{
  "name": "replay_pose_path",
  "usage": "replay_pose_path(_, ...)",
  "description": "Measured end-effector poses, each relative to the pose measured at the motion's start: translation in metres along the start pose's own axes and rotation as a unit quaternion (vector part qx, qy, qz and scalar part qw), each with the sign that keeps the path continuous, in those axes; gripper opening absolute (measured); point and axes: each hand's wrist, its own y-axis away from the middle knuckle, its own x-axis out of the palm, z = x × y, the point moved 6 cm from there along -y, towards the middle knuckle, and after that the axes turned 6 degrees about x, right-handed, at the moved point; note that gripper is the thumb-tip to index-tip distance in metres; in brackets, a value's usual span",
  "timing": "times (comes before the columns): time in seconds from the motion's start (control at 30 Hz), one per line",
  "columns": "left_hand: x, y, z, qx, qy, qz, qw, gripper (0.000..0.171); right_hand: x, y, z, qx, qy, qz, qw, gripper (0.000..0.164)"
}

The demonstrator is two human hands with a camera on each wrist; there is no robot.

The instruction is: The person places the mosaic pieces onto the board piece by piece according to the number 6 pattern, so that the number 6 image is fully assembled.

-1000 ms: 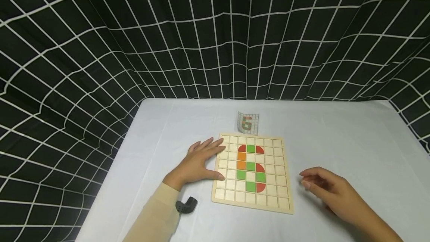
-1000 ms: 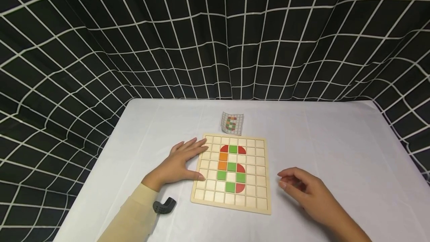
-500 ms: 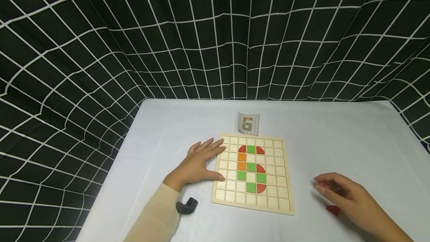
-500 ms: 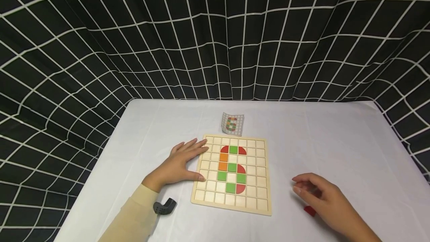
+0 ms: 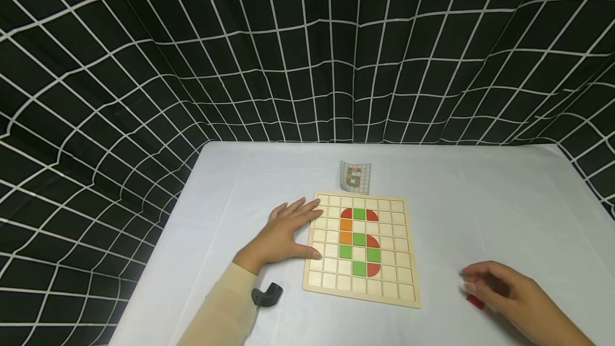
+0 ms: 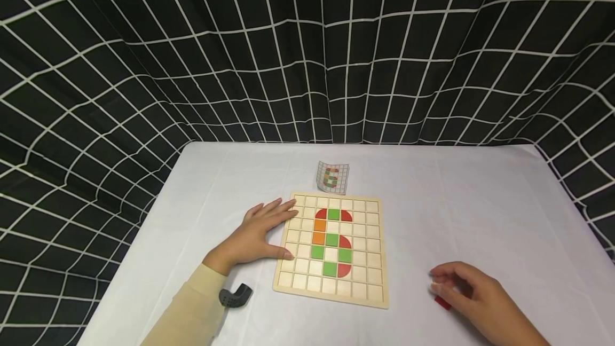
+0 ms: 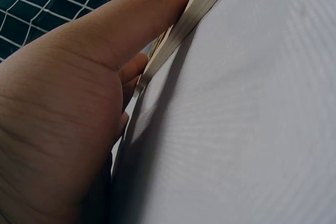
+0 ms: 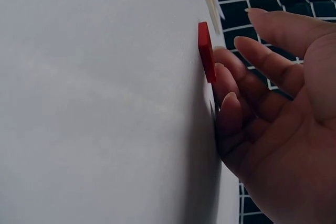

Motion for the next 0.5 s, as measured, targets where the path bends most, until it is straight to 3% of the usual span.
replay_pose_path(0.23,0.0,0.0,0.0,-0.001,-0.001,0.001,1.0,0.104,0.002,0.003,-0.011,0.026,0.035,0.014,0.999,0.04)
replay_pose_path(0.5,0.0,0.0,0.001,0.0,-0.002,0.001,1.0,0.104,0.005,0.011,-0.025,0.026,0.049,0.021,0.998,0.036)
